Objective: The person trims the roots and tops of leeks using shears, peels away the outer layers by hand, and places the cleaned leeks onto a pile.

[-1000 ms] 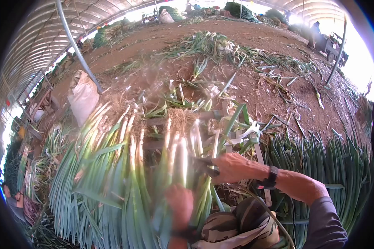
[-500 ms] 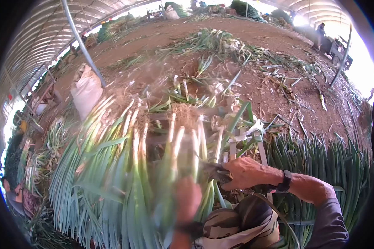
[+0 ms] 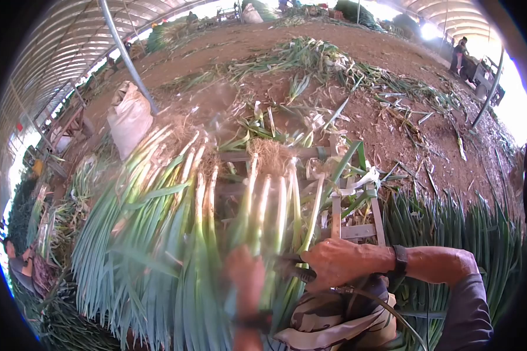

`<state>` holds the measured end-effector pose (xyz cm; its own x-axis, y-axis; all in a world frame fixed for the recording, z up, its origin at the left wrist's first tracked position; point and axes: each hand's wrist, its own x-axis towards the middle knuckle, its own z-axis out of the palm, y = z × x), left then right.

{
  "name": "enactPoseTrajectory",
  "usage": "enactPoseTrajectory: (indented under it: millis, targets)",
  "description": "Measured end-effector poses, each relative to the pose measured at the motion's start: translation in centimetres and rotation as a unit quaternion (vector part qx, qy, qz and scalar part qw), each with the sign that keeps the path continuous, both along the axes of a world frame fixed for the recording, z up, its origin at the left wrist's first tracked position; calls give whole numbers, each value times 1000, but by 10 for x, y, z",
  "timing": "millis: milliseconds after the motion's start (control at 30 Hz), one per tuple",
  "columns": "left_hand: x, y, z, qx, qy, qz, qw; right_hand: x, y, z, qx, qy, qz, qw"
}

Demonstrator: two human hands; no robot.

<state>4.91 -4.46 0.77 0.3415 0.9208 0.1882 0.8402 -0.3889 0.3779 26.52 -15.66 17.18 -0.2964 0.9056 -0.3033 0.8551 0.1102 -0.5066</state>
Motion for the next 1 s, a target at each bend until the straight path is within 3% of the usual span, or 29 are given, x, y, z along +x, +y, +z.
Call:
enactPoseTrajectory:
  millis: [167,500,700,900,1000]
  targets:
    - [3,6,4,-73,19,-28,997,6,12,0,47,-4,-39,998]
    - [8,24,8,-155,44,-79,984,29,45,-35,-3,-38,-112,993]
    - [8,24,2,-123,66,-105,985,46,68,-53,56,-47,-115,991]
    - [19,10,3,-53,82,-102,990,50,84,-46,7,-57,-167,984]
    - [30,7,21,-96,64,-88,989,43,59,-22,-11,-30,-161,986]
